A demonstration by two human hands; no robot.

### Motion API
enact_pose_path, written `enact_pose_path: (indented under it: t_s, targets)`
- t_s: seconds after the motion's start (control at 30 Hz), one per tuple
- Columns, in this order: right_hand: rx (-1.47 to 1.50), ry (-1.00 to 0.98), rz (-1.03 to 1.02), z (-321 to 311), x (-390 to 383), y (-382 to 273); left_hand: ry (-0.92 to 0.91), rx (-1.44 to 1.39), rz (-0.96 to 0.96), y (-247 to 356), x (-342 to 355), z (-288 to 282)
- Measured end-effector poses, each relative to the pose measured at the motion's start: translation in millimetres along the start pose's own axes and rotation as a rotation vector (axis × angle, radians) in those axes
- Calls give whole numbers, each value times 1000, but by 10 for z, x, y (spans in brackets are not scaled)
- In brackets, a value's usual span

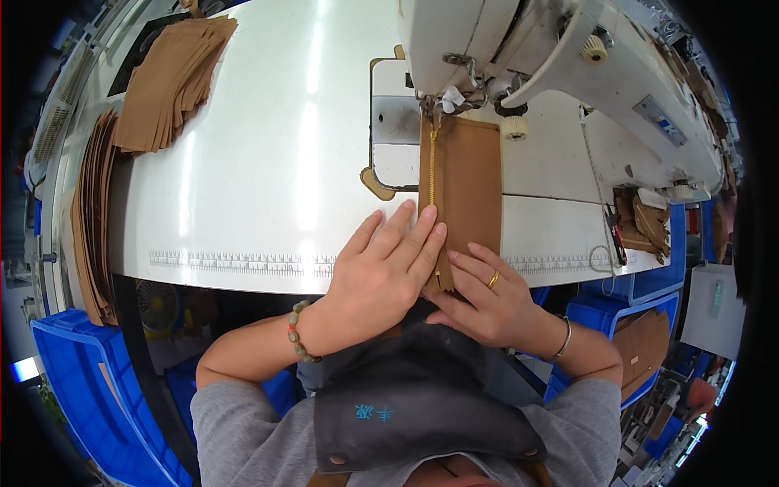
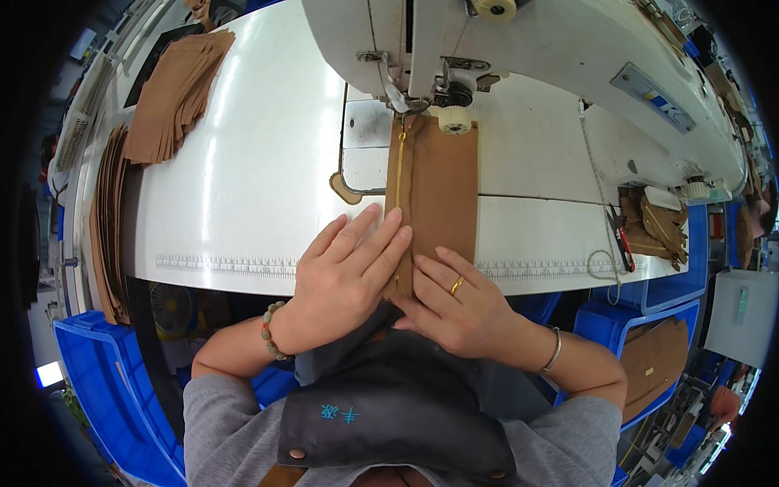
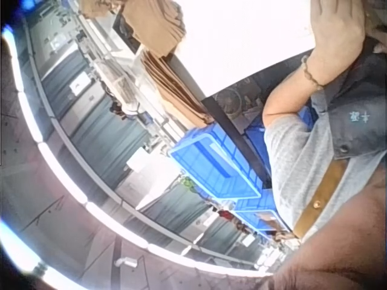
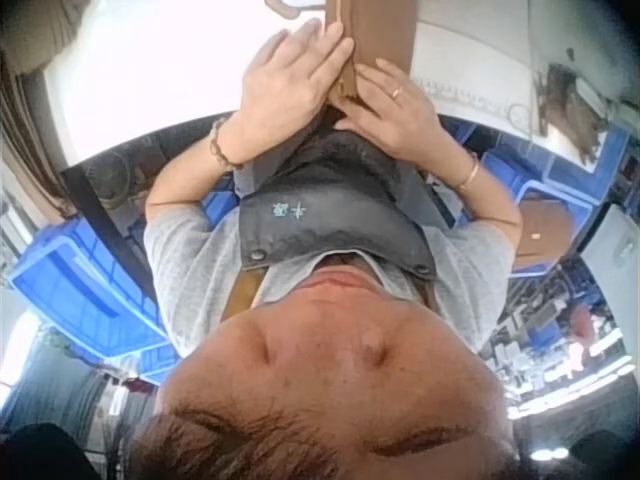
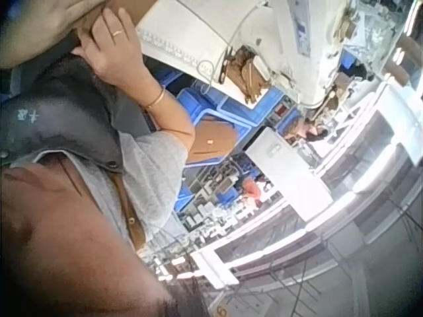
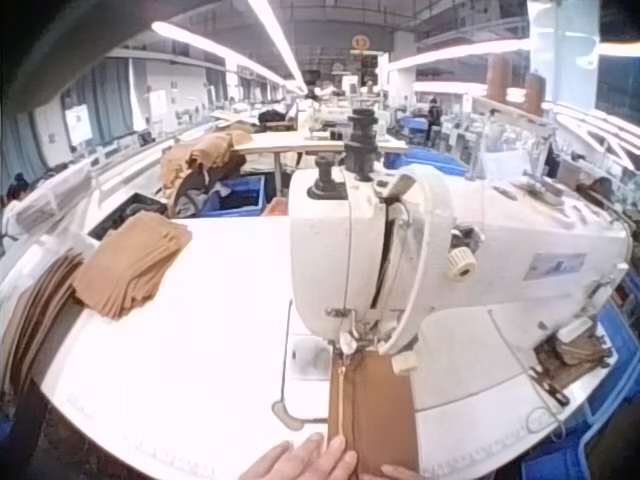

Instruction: Sewing leather pieces to assemble a bag component with a zipper.

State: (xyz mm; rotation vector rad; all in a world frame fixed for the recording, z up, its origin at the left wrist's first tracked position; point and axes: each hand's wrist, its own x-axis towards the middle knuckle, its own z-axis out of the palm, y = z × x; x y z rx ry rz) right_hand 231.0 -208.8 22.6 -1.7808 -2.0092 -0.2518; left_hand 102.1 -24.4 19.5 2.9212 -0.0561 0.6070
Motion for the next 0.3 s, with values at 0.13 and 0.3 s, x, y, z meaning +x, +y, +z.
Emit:
enact_pose_path:
  t_s: [0.13, 0.3]
  targets:
    - [130, -36, -69, -132, 114, 152, -31, -47, -30, 21, -21, -11]
    - [99, 3, 195, -143, 423, 679, -68, -6, -19, -1, -14, -24]
